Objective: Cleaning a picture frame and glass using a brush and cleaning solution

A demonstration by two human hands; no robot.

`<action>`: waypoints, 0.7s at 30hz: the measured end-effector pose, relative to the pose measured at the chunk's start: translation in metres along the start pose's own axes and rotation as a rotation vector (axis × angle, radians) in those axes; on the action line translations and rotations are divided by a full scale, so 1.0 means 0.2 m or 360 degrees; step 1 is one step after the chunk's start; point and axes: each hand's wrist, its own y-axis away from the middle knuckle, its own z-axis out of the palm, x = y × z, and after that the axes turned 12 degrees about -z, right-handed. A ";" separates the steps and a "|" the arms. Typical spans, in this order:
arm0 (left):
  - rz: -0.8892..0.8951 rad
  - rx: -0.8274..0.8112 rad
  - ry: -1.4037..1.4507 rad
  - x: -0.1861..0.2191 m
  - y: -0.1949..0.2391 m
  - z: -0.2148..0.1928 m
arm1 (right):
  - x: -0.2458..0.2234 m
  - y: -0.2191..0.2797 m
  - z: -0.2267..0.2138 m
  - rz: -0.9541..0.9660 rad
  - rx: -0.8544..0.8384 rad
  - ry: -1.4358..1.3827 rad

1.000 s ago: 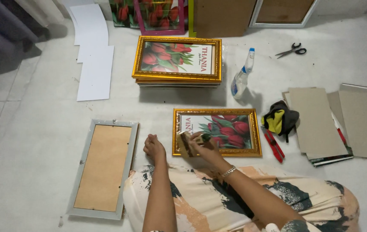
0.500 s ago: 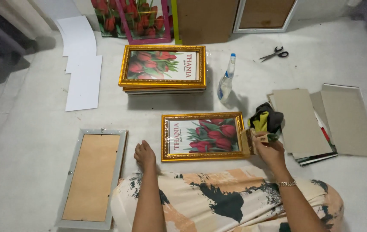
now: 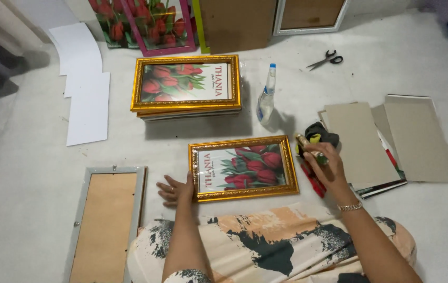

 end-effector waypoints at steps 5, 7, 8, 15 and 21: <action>0.0029 -0.0059 -0.0032 -0.02 -0.04 0.03 | -0.14 -0.34 0.00 0.0473 0.0030 -0.0170; 0.0038 -0.0055 -0.0036 -0.01 -0.04 0.03 | -0.11 -0.48 0.02 0.0884 0.0044 -0.0420; 0.0031 -0.0081 -0.0044 0.00 -0.03 0.02 | -0.01 -0.53 0.05 0.0789 -0.0083 -0.0334; -0.0021 -0.0147 -0.0092 -0.02 -0.14 0.06 | 0.74 -0.66 0.30 -0.0792 -0.0731 0.1362; -0.0019 -0.0179 -0.0094 -0.02 -0.14 0.06 | 1.05 -0.63 0.42 -0.0602 -0.1061 0.1290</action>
